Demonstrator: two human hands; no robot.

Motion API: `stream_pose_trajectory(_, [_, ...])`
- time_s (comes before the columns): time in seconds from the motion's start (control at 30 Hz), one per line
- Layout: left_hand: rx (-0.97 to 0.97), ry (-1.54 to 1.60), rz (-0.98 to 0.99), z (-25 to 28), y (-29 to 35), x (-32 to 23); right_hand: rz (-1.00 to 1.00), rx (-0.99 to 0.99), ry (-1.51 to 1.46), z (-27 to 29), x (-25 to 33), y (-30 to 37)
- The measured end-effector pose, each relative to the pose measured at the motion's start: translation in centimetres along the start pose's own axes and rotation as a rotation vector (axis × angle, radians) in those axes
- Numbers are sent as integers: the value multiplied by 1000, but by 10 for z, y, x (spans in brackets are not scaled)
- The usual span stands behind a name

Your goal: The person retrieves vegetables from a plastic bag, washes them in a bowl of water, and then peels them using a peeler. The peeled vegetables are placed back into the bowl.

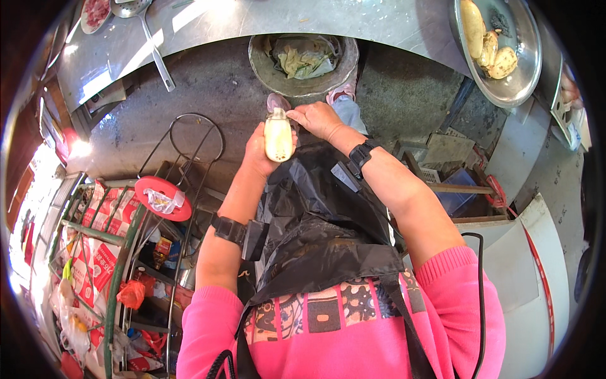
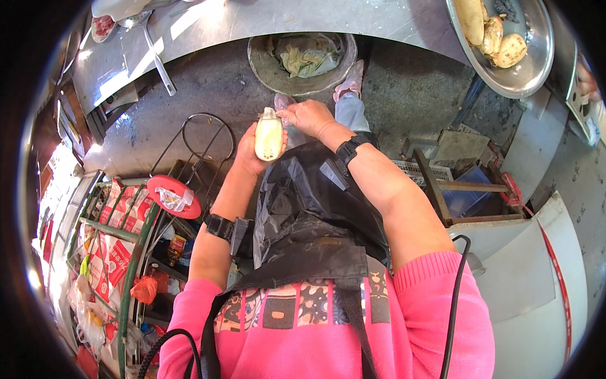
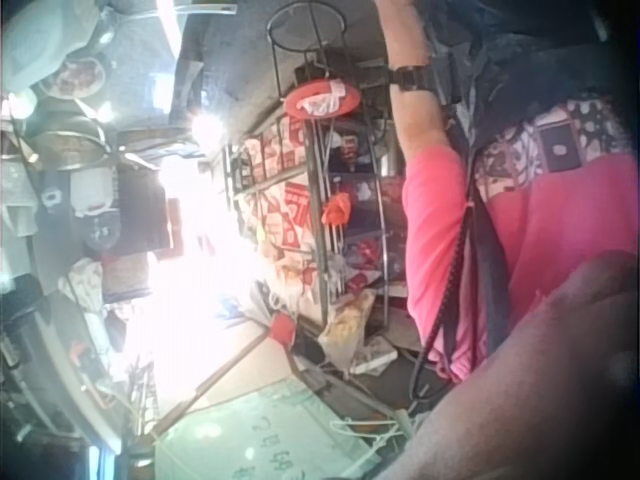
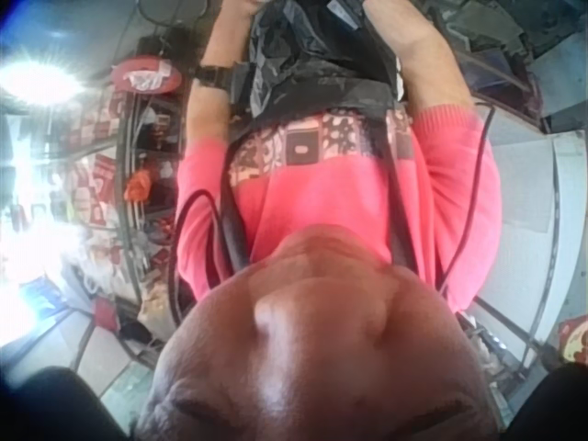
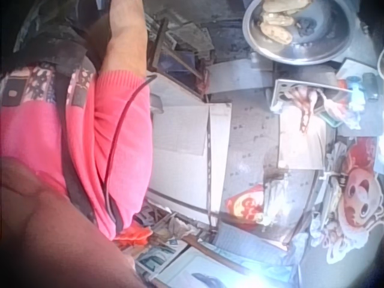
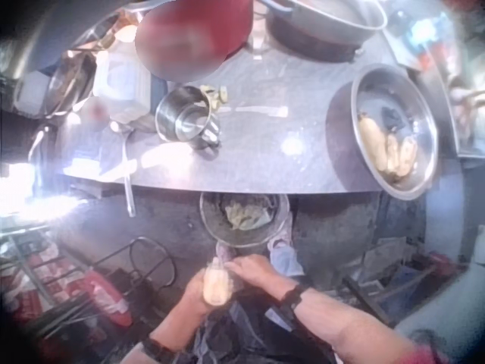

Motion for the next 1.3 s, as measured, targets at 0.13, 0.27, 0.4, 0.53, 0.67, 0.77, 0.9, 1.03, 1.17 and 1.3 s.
stream_pose_trajectory(0.13, [-107,-104,-204,-4,-3,9,-37,15,-54,-2,-3,0])
stream_pose_trajectory(0.27, [1,13,158,-16,9,5,-153,23,138,10,-16,-3])
stream_pose_trajectory(0.4, [52,-228,-13,-27,15,8,-112,-46,105,30,-29,-3])
stream_pose_trajectory(0.53, [97,-281,-154,-27,5,12,-237,-115,89,39,-28,0])
stream_pose_trajectory(0.67, [36,-192,-182,-20,-1,12,-20,-127,-207,28,0,34])
stream_pose_trajectory(0.77, [2,-79,-188,-19,-5,14,259,-51,-95,24,18,56])
stream_pose_trajectory(0.9, [101,-42,-128,-24,-2,19,305,-104,8,26,23,51])
stream_pose_trajectory(1.03, [40,-161,-1,-24,11,29,-67,-99,199,37,-6,12])
stream_pose_trajectory(1.17, [65,-127,-147,-31,15,20,-156,-154,-78,35,-21,5])
stream_pose_trajectory(1.3, [79,15,-159,-34,8,4,49,-219,-414,27,3,45])
Point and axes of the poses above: each hand's wrist, its own y-axis away from the middle knuckle, its own z-axis out of the back of the hand, x = y × z, the point moved 2 cm from there along -y, towards the middle knuckle, and after that the axes turned 2 degrees about -z, right-handed, at the moved point
